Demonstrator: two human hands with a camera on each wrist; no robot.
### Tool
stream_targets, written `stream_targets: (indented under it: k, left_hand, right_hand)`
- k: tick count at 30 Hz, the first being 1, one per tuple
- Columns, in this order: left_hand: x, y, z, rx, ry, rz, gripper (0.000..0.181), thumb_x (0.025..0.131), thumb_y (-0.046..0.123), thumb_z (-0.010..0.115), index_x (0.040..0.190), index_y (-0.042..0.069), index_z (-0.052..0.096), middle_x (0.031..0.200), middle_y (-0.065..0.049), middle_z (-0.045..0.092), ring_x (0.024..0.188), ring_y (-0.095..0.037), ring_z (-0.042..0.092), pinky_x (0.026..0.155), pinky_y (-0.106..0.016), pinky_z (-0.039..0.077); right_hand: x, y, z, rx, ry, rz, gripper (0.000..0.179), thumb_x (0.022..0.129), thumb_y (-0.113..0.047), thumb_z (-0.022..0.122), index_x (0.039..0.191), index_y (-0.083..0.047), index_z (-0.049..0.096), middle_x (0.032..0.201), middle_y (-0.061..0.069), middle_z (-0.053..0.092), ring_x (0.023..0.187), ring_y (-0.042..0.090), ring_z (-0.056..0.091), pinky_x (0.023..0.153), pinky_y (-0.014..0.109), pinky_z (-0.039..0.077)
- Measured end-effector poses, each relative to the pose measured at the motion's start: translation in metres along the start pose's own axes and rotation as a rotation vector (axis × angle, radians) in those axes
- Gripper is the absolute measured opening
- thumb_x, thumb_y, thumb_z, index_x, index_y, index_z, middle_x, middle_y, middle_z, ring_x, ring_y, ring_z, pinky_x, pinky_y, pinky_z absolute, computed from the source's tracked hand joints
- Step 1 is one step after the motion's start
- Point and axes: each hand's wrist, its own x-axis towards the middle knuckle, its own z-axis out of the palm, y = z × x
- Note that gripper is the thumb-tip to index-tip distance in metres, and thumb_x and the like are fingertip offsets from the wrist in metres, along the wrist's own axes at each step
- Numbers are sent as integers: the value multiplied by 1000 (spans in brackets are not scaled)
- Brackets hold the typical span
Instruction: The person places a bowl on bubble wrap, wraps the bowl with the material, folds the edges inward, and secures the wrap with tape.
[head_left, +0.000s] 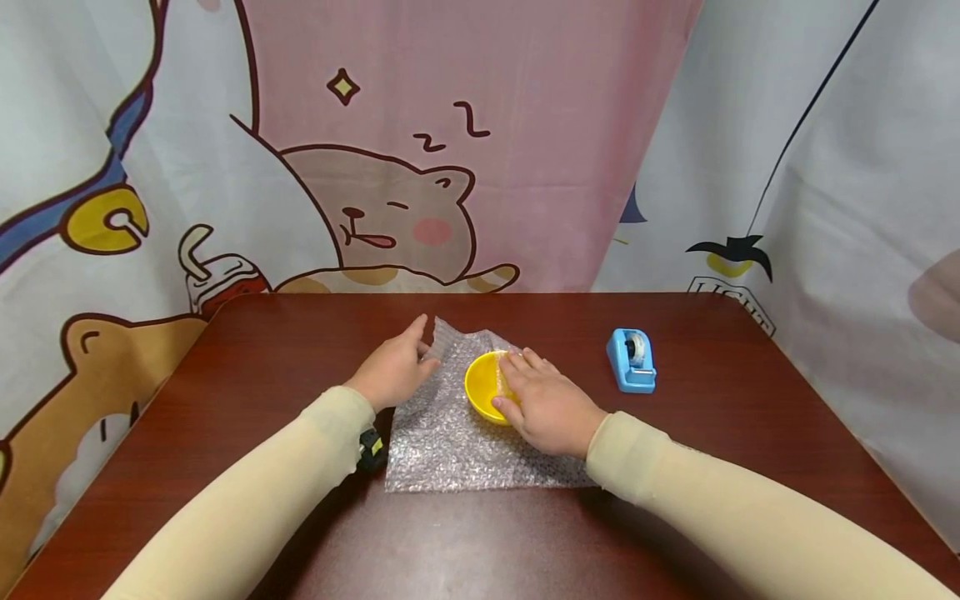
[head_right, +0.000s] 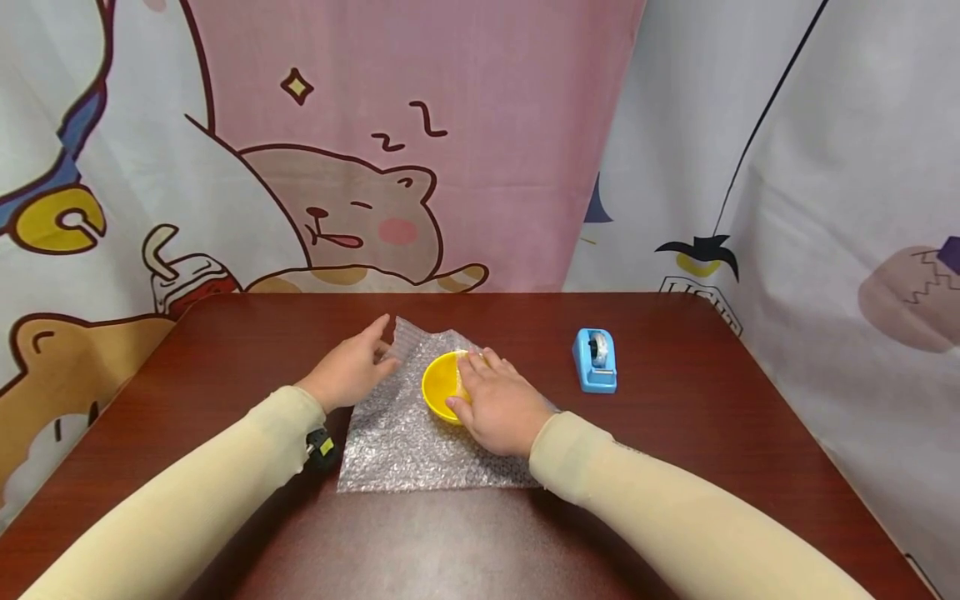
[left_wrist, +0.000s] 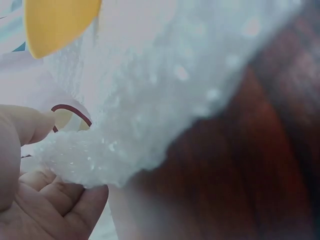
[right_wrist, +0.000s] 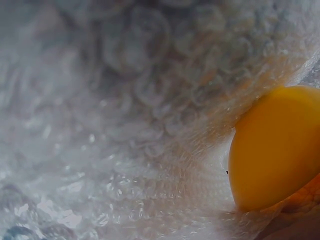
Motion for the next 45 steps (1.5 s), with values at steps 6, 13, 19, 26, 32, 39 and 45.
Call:
stream_targets:
  k: [6, 13, 19, 26, 32, 39, 45]
  left_hand:
    - [0, -1, 2, 79, -31, 11, 70, 108, 32, 61, 165, 6, 31, 158, -16, 54, 138, -34, 60, 114, -52, 49]
    - [0, -2, 4, 112, -13, 43, 55, 109, 29, 59, 157, 5, 48, 157, -14, 55, 143, -34, 56, 117, -53, 46]
    - [0, -1, 6, 93, 17, 76, 48, 111, 30, 54, 154, 9, 54, 155, -10, 59, 141, -31, 58, 116, -51, 48]
    - [-4, 4, 7, 63, 60, 117, 45, 111, 27, 54, 152, 10, 57, 151, -9, 62, 139, -29, 60, 115, -51, 49]
    - [-8, 11, 9, 52, 97, 159, 43, 110, 26, 56, 151, 11, 59, 148, -8, 65, 135, -27, 64, 113, -49, 51]
    - [-13, 18, 9, 48, 115, 209, 42, 110, 25, 56, 149, 11, 61, 146, -8, 67, 128, -26, 68, 110, -48, 54]
    - [-15, 21, 9, 36, 128, 250, 40, 111, 24, 55, 148, 10, 61, 145, -8, 67, 127, -25, 69, 109, -47, 54]
  right_hand:
    - [0, 0, 0, -1, -3, 1, 73, 110, -47, 45, 163, 1, 33, 170, 20, 33, 160, 43, 26, 131, 54, 22]
    - [0, 0, 1, -1, 1, 1, 73, 110, -48, 44, 164, 0, 31, 171, 19, 32, 160, 42, 26, 131, 54, 22]
    - [0, 0, 1, -4, 7, -10, 73, 111, -47, 45, 164, 1, 32, 170, 20, 33, 160, 43, 26, 131, 54, 23]
    - [0, 0, 1, -4, 9, -10, 73, 111, -48, 44, 163, 1, 33, 170, 20, 33, 160, 43, 26, 131, 54, 23]
    - [0, 0, 1, -7, 16, -22, 72, 111, -47, 45, 163, 2, 34, 170, 21, 34, 159, 44, 27, 131, 55, 24]
    - [0, 1, 1, -14, 21, -34, 72, 111, -46, 45, 162, 3, 34, 169, 22, 35, 159, 45, 28, 130, 55, 25]
    - [0, 1, 1, -10, 19, -30, 72, 111, -46, 45, 162, 3, 34, 169, 21, 35, 159, 45, 28, 130, 55, 24]
